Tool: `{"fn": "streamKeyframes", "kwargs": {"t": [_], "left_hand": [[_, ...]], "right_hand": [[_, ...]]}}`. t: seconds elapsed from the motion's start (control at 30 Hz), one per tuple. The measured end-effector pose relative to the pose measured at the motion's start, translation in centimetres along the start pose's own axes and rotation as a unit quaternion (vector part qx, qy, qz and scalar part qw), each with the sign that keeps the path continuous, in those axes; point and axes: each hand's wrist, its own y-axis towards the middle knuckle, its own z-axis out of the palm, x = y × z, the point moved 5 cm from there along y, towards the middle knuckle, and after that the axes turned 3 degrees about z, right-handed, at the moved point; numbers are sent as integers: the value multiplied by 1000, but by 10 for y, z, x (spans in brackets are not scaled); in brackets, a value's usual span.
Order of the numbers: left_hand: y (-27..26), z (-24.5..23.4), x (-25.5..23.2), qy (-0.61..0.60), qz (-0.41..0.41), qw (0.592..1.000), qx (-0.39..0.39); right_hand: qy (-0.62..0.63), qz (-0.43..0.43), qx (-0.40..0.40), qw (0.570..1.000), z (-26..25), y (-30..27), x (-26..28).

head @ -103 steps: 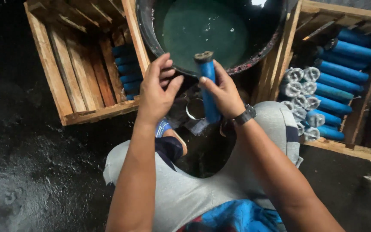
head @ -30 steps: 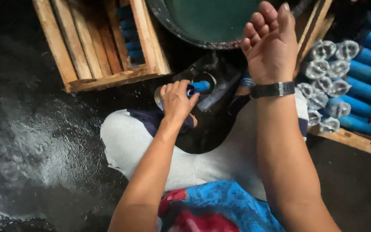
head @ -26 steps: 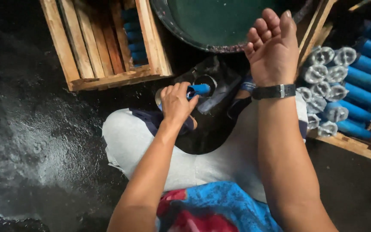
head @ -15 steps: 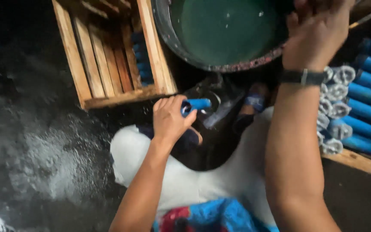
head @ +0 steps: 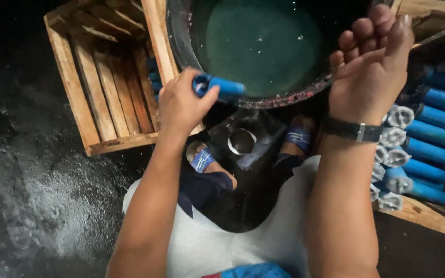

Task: The person picks up blue cylindrical tubes, dips one end into a vat of wax, and places them into a wooden crate.

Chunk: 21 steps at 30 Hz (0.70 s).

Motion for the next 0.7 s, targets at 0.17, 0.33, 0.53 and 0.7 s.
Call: {"fn": "streamKeyframes", "kwargs": {"t": [0.17, 0.33, 0.53, 0.7], "left_hand": [[63, 63, 19, 62, 60, 994, -66], [94, 113, 35, 124, 54, 991, -22], [103, 141, 50, 137, 29, 990, -21], [84, 106, 38, 120, 61, 990, -38]], "right_hand": [[49, 66, -41, 996, 1, 2, -9], [10, 34, 18, 999, 9, -5, -4], [3, 40, -2, 999, 10, -5, -3], [-3, 38, 12, 999, 10, -3, -3]]}}
